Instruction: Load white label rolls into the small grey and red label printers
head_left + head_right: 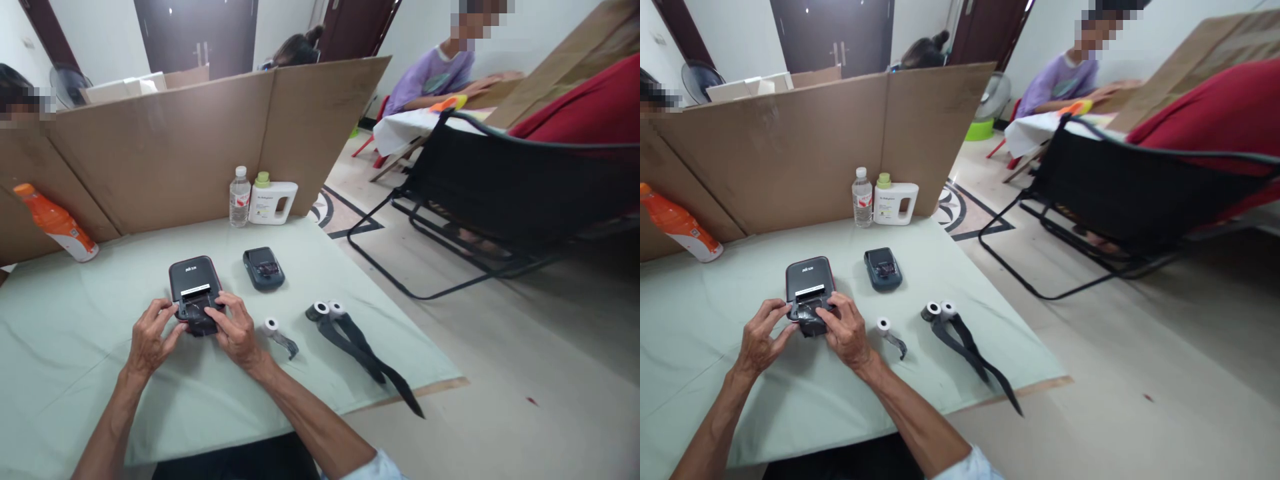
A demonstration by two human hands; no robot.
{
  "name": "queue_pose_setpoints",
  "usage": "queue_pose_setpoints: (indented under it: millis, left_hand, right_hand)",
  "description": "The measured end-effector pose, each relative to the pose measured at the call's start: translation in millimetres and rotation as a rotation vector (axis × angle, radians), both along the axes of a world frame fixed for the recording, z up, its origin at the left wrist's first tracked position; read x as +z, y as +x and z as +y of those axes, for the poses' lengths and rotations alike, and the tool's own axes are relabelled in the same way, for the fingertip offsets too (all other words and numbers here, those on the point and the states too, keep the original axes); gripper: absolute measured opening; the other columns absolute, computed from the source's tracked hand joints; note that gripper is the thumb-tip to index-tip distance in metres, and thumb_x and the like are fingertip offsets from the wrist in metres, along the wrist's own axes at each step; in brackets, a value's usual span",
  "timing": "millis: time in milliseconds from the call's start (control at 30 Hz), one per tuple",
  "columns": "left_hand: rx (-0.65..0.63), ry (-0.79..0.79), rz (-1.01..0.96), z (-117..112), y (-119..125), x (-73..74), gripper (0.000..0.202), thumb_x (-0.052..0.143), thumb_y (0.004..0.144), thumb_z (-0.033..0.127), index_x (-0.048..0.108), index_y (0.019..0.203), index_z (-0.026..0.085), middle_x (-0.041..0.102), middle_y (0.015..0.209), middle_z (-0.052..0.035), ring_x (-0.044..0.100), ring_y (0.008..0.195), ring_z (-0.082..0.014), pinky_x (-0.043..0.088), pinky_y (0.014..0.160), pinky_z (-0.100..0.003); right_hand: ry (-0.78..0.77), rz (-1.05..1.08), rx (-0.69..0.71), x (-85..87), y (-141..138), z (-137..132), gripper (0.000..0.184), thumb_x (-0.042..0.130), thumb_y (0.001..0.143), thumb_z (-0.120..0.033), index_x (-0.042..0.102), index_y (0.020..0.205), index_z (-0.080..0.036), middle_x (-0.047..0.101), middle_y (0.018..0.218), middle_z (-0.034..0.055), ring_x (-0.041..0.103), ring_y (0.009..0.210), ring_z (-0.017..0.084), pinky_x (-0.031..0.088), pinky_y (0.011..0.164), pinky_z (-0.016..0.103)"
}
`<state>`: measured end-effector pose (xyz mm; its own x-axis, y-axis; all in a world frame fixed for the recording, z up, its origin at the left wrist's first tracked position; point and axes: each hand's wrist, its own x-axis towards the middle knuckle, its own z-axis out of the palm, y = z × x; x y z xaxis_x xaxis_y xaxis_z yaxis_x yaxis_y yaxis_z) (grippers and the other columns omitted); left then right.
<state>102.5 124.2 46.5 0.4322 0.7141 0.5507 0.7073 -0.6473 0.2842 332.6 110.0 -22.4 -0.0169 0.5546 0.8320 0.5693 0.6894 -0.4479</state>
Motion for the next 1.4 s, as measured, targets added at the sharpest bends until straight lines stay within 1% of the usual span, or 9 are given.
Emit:
queue_pose_setpoints:
  millis: [233, 433, 567, 733, 900, 1000, 1133, 1267, 1400]
  left_hand:
    - [-0.012, -0.063, 0.054, 3, 0, 15.2, 0.023, 0.064, 0.097, 0.039, 0.069, 0.116, 0.026, 0.067, 0.111, -0.0089, 0.069, 0.102, -0.0253, 0.060, 0.090, -0.039]
    - [0.025, -0.112, 0.150, -1, 3, 27.5, 0.018, 0.065, 0.095, 0.034, 0.068, 0.110, 0.025, 0.066, 0.104, -0.0059, 0.069, 0.097, -0.0242, 0.060, 0.086, -0.037]
    - [0.058, -0.147, 0.141, -6, 5, 29.6, 0.024, 0.064, 0.093, 0.030, 0.066, 0.117, 0.025, 0.066, 0.108, -0.0054, 0.069, 0.097, -0.0239, 0.061, 0.085, -0.037]
    - [-0.017, -0.181, 0.041, 1, 0, 37.1, 0.030, 0.060, 0.091, 0.025, 0.069, 0.120, 0.025, 0.067, 0.115, -0.0078, 0.069, 0.107, -0.0241, 0.059, 0.096, -0.041]
    - [-0.070, -0.227, -0.057, 32, -3, 49.0, 0.035, 0.052, 0.096, 0.024, 0.073, 0.124, 0.025, 0.067, 0.134, -0.0111, 0.065, 0.126, -0.0259, 0.052, 0.113, -0.047]
    - [-0.117, -0.291, -0.088, 56, -3, 47.0, 0.042, 0.052, 0.096, 0.024, 0.070, 0.133, 0.025, 0.064, 0.145, -0.0124, 0.059, 0.136, -0.0274, 0.052, 0.113, -0.050]
    - [-0.083, -0.376, -0.124, 78, -1, 35.0, 0.049, 0.053, 0.093, 0.024, 0.066, 0.140, 0.025, 0.065, 0.145, -0.0131, 0.062, 0.133, -0.0270, 0.057, 0.105, -0.048]
    - [-0.035, -0.385, -0.199, 83, 2, 22.0, 0.054, 0.054, 0.089, 0.019, 0.067, 0.141, 0.025, 0.071, 0.135, -0.0112, 0.067, 0.122, -0.0246, 0.055, 0.108, -0.048]
    - [0.000, -0.475, -0.265, 80, 7, 14.5, 0.054, 0.058, 0.088, 0.025, 0.067, 0.141, 0.023, 0.069, 0.137, -0.0137, 0.067, 0.120, -0.0274, 0.058, 0.099, -0.048]
  right_hand:
    - [0.027, 0.005, -0.001, 4.3, -2, -1, 0.044, 0.060, 0.091, -0.005, 0.073, 0.128, -0.026, 0.065, 0.119, 0.0130, 0.063, 0.126, 0.031, 0.062, 0.102, 0.055]
    - [0.082, -0.009, -0.022, 11.4, -5, -2, 0.041, 0.058, 0.091, -0.004, 0.072, 0.125, -0.022, 0.063, 0.118, 0.0141, 0.062, 0.124, 0.030, 0.062, 0.100, 0.052]
    - [0.082, -0.006, -0.014, 12.8, -4, -1, 0.043, 0.058, 0.090, -0.004, 0.073, 0.126, -0.022, 0.064, 0.118, 0.0142, 0.062, 0.123, 0.030, 0.062, 0.102, 0.052]
    - [0.073, 0.015, 0.002, 9.3, -4, 1, 0.045, 0.060, 0.088, -0.004, 0.074, 0.126, -0.024, 0.066, 0.117, 0.0133, 0.064, 0.122, 0.029, 0.062, 0.101, 0.052]
    - [0.060, 0.020, 0.013, 8.8, -2, 2, 0.043, 0.063, 0.089, -0.006, 0.074, 0.126, -0.025, 0.067, 0.117, 0.0130, 0.064, 0.121, 0.029, 0.061, 0.101, 0.052]
    - [0.066, -0.005, 0.013, 12.4, 0, 2, 0.038, 0.063, 0.091, -0.008, 0.074, 0.124, -0.023, 0.067, 0.114, 0.0130, 0.065, 0.117, 0.029, 0.061, 0.098, 0.050]
    - [0.027, -0.057, -0.014, 24.2, 3, 3, 0.032, 0.063, 0.092, -0.010, 0.077, 0.116, -0.025, 0.069, 0.109, 0.0102, 0.067, 0.103, 0.026, 0.060, 0.089, 0.045]
    - [-0.123, -0.007, 0.070, 46.4, 8, 17, 0.025, 0.061, 0.096, -0.012, 0.079, 0.109, -0.024, 0.070, 0.102, 0.0069, 0.068, 0.097, 0.022, 0.058, 0.085, 0.035]
    - [-0.292, 0.024, 0.155, 73.4, 17, 45, 0.020, 0.062, 0.098, -0.016, 0.080, 0.098, -0.023, 0.068, 0.088, 0.0024, 0.066, 0.080, 0.017, 0.053, 0.073, 0.028]
